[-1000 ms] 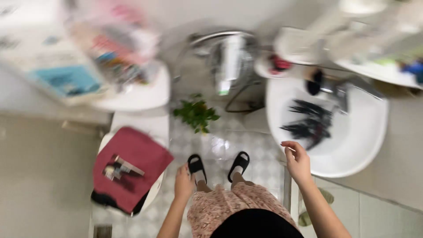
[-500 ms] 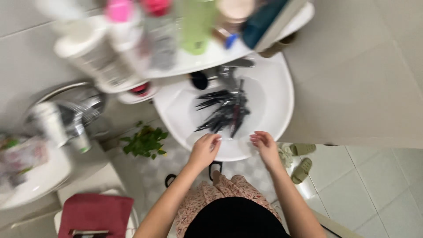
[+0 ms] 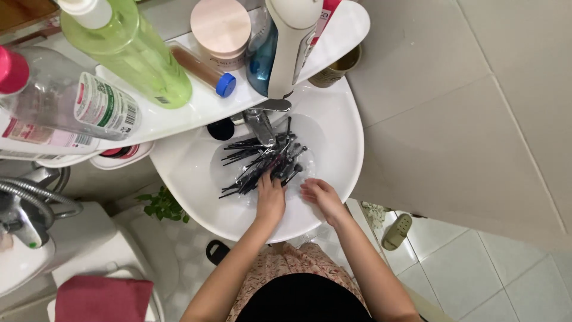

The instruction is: The person rinses a large bundle of makeup brushes under running water in a bathroom sink, then places them in the basin. They retrieve a red towel and dry each brush individually, laying the cleaned brushes on the towel. The process repeats for multiple brushes until the clip ends.

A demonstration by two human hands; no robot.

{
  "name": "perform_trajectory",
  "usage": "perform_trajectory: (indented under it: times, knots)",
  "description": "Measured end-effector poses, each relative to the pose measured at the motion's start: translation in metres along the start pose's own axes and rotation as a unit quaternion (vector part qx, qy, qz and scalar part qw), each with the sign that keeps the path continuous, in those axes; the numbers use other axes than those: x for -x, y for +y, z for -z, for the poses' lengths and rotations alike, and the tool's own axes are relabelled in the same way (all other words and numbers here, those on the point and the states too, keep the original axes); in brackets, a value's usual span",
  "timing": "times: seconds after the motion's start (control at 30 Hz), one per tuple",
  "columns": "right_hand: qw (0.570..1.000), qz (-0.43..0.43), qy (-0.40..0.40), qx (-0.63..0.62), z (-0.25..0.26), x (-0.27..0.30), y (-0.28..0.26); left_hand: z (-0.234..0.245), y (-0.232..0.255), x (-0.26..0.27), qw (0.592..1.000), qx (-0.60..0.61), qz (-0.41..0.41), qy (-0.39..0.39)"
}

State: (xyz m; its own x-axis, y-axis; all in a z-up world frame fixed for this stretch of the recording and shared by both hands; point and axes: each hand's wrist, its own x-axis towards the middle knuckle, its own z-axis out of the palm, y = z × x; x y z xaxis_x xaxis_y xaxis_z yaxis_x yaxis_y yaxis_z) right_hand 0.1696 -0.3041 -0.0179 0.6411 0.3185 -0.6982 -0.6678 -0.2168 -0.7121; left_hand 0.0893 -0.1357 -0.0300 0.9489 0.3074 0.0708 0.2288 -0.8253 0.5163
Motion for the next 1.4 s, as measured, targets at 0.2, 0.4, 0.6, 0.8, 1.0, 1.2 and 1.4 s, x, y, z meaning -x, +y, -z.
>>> perform_trajectory:
  times: [0.2, 0.4, 0.6, 0.8, 1.0, 1.2, 1.4]
  knots:
    - [0.968, -0.064, -0.079, -0.230, -0.041, -0.030, -0.032, 0.047, 0.032, 0.019, 0.994, 0.034, 0.074, -0.072]
    - [0.884, -0.046, -0.165, -0.434, -0.034, -0.093, 0.005, 0.073, 0.044, 0.040, 0.995, 0.045, 0.070, -0.056]
    - [0.903, -0.065, -0.126, -0.405, -0.049, -0.101, 0.012, 0.090, 0.047, 0.047, 0.996, 0.027, 0.074, -0.047]
    - [0.921, -0.070, -0.053, -0.380, -0.057, -0.104, 0.013, 0.101, 0.045, 0.044, 0.997, -0.007, 0.067, -0.041]
    - [0.914, -0.068, -0.038, -0.398, -0.056, -0.113, 0.023, 0.103, 0.038, 0.044, 0.997, -0.016, 0.046, -0.060]
    - [0.888, -0.014, -0.146, -0.436, -0.059, -0.085, 0.014, 0.120, 0.020, 0.038, 0.994, -0.007, 0.044, -0.102]
    - [0.888, -0.020, -0.204, -0.411, -0.085, 0.046, -0.086, 0.251, 0.009, 0.038, 0.910, 0.330, 0.083, -0.235]
